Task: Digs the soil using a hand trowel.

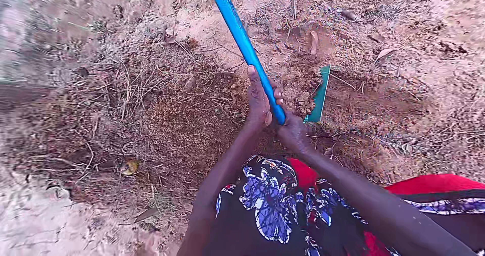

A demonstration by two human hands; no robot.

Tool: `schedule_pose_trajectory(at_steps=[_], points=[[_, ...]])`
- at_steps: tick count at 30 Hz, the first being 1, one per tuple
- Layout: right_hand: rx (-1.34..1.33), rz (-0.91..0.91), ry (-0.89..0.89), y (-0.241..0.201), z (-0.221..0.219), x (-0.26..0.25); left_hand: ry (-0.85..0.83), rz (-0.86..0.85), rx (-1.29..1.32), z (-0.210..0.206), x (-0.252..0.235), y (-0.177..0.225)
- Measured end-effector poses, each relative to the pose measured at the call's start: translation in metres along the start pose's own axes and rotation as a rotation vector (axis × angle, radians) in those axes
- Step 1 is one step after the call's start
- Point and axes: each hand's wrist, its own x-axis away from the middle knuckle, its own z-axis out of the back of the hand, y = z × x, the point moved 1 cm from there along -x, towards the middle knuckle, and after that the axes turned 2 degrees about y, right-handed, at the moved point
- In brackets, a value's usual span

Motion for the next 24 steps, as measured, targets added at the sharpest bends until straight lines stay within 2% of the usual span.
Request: schedule_pose_trajectory(at_steps=[4,7,10,12,14,16,18,20,21,24], points=[[0.008,0.026,-0.103,-0.047,-0.012,-0.004,0.180,-0.026,0.055,0.016,-0.004,0.044],[-0.013,0.138,-0.206,-0.088,-0.027,-0.013,0.285,-0.124,0.055,0.040,-0.001,0.083],[-0.051,0.377,-0.253,-0.142,-0.048,-0.013,0.402,-0.356,0.065,0.069,0.014,0.139],[-0.042,0.539,-0.302,-0.183,-0.055,0.001,0.473,-0.550,0.039,0.083,0.043,0.174],[-0.003,0.666,-0.353,-0.216,-0.063,0.019,0.503,-0.706,-0.022,0.100,0.079,0.196],[0.099,0.750,-0.345,-0.234,-0.064,0.021,0.572,-0.818,-0.008,0.113,0.085,0.204],[0.243,0.717,-0.308,-0.233,-0.054,-0.003,0.598,-0.808,0.114,0.108,0.050,0.198],[0.287,0.607,-0.218,-0.202,-0.030,-0.034,0.534,-0.655,0.205,0.076,0.007,0.173],[0.297,0.534,-0.170,-0.176,-0.012,-0.045,0.461,-0.562,0.225,0.054,-0.010,0.153],[0.358,0.314,0.040,-0.076,0.050,-0.060,0.094,-0.287,0.263,-0.018,-0.048,0.073]])
